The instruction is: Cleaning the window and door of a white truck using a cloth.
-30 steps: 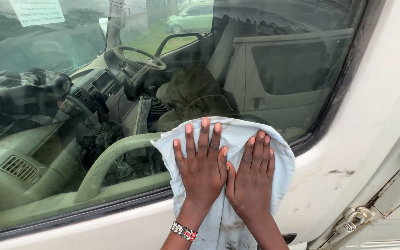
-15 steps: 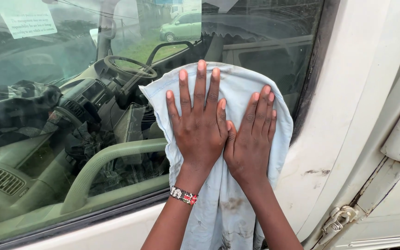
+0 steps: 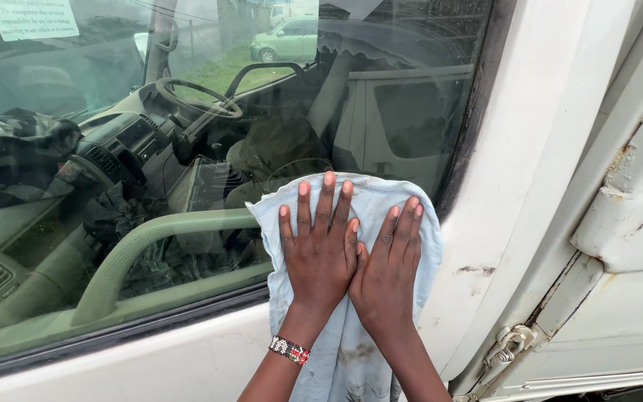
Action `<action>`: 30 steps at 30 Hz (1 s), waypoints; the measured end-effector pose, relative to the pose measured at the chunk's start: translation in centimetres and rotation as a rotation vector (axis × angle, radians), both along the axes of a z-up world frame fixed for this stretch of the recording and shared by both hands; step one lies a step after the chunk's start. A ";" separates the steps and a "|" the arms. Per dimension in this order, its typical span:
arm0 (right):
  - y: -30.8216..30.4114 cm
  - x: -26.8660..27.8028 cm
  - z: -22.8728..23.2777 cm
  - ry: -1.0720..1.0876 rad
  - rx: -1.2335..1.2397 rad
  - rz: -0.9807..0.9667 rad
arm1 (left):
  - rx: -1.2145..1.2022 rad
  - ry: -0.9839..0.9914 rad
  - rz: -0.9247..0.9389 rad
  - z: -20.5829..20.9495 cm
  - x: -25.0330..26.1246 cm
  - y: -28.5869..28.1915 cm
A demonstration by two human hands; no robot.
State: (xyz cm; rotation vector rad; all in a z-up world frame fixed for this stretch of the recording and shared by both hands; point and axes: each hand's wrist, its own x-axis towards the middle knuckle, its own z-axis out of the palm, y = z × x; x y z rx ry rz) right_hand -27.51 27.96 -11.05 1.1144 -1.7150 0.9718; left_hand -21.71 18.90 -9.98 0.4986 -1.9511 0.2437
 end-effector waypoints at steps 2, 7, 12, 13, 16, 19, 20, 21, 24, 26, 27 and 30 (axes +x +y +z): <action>-0.3 -0.3 0.2 -0.041 -0.001 0.000 | -0.008 0.035 0.013 0.8 -0.5 0.1; -0.1 -2.6 1.8 0.000 -0.042 0.026 | -0.045 0.106 -0.010 3.6 -2.2 1.0; -0.8 -5.0 4.0 0.090 -0.067 0.000 | -0.110 0.086 -0.038 7.6 -4.2 0.5; -0.6 -4.8 4.7 0.074 -0.043 0.007 | -0.086 0.071 -0.031 7.9 -3.9 0.6; -0.4 -5.1 6.4 0.038 -0.032 0.006 | -0.102 0.024 -0.077 9.3 -3.8 0.9; -0.1 -6.4 8.6 0.050 -0.022 -0.004 | -0.132 0.044 -0.113 11.9 -4.9 1.0; 0.0 -6.5 9.3 0.043 -0.029 0.016 | -0.141 0.034 -0.135 12.7 -5.1 1.0; 0.1 -6.6 10.1 0.038 -0.037 0.036 | -0.150 0.026 -0.158 13.5 -5.4 1.0; 0.1 -7.0 10.4 0.034 -0.033 0.001 | -0.178 -0.025 -0.162 14.2 -5.3 1.2; 0.0 -7.0 10.3 0.046 -0.058 0.016 | -0.204 -0.013 -0.131 14.2 -5.6 1.1; 0.1 -6.8 9.9 0.051 -0.066 0.040 | -0.211 -0.008 -0.091 13.8 -5.6 1.1; 0.5 -6.2 8.0 0.053 -0.037 0.038 | -0.168 0.001 -0.108 10.9 -4.9 1.5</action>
